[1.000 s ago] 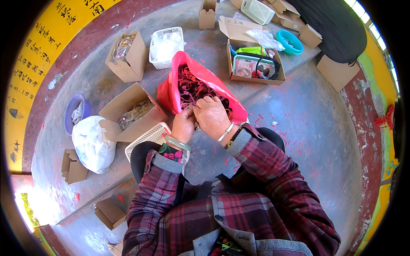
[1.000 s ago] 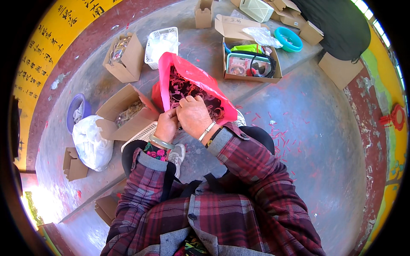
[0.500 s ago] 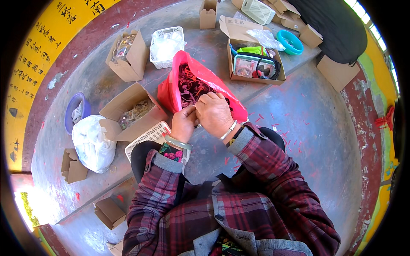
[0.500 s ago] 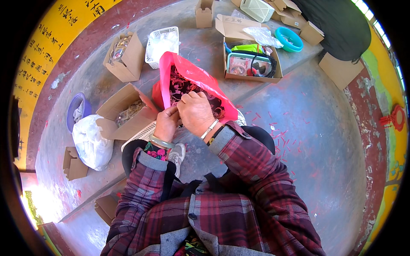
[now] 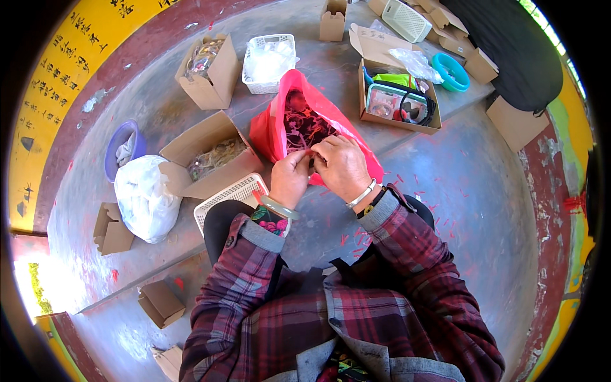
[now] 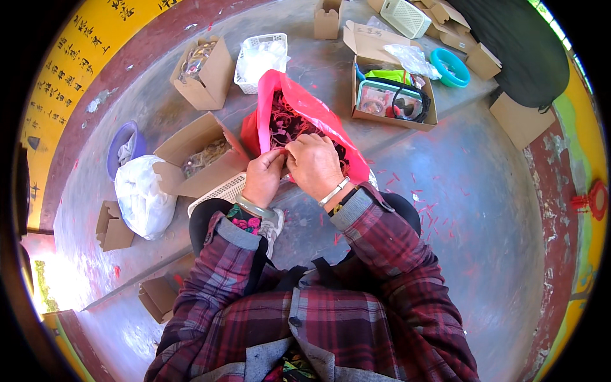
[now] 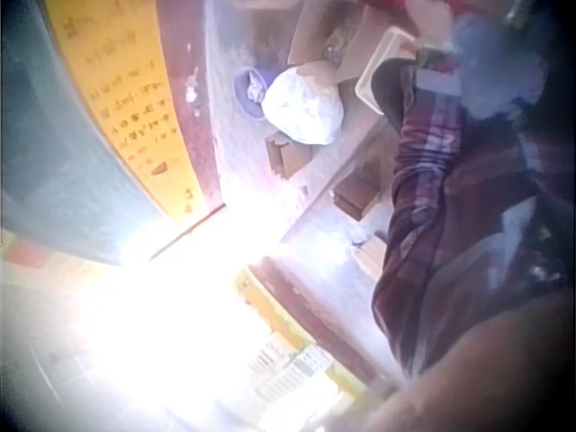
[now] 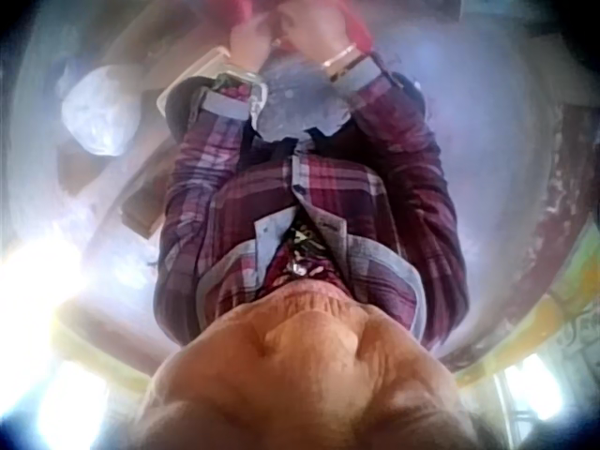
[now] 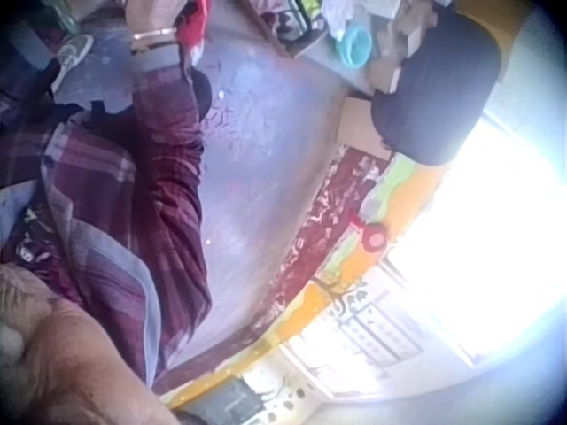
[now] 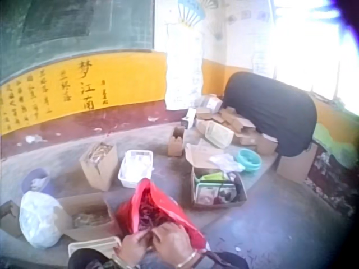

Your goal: The person sits on the floor and sorts through a pink bag filled with hair ties. They pick up individual hair ties, inspect them, and place them into a white plastic basket. The person also handles small plastic bags containing accessories, opening them and placing the contents into the basket.

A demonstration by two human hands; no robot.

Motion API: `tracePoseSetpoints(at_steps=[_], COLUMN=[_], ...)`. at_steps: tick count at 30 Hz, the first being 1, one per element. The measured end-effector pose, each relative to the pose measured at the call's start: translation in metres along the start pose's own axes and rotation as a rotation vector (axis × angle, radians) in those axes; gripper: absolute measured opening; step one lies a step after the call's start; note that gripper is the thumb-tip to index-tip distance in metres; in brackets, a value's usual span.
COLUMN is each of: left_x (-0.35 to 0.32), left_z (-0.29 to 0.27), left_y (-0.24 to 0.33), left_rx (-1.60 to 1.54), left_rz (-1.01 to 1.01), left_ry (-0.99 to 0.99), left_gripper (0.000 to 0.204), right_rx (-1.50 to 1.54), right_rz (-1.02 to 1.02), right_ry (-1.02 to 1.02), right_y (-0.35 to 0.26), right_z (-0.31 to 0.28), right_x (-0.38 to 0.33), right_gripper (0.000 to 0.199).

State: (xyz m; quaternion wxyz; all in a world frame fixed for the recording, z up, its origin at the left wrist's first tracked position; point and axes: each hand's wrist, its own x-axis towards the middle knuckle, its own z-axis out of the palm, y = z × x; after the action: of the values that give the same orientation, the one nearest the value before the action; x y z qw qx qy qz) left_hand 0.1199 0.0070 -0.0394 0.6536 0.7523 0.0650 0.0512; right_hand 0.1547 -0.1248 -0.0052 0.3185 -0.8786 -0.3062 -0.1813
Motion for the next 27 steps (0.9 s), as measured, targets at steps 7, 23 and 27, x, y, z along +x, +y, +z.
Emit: tracePoseSetpoints(at_steps=[7,23,27], left_x=[-0.002,-0.008,-0.01], left_z=[0.0,0.006,0.005], left_y=[0.002,-0.002,0.006], left_rx=[0.342,0.637,0.632], left_rz=[0.259,0.511,0.479], left_ry=[0.056,0.024,-0.055], left_gripper=[0.017,0.023,0.024], right_rx=[0.015,0.1,0.011], right_rz=[0.014,0.192,0.14], right_ry=[-0.028,-0.109,-0.075], right_y=[0.0,0.002,0.0], right_z=[0.001,-0.004,-0.004], right_x=[-0.002,-0.001,-0.003], right_gripper=[0.012,0.012,0.01])
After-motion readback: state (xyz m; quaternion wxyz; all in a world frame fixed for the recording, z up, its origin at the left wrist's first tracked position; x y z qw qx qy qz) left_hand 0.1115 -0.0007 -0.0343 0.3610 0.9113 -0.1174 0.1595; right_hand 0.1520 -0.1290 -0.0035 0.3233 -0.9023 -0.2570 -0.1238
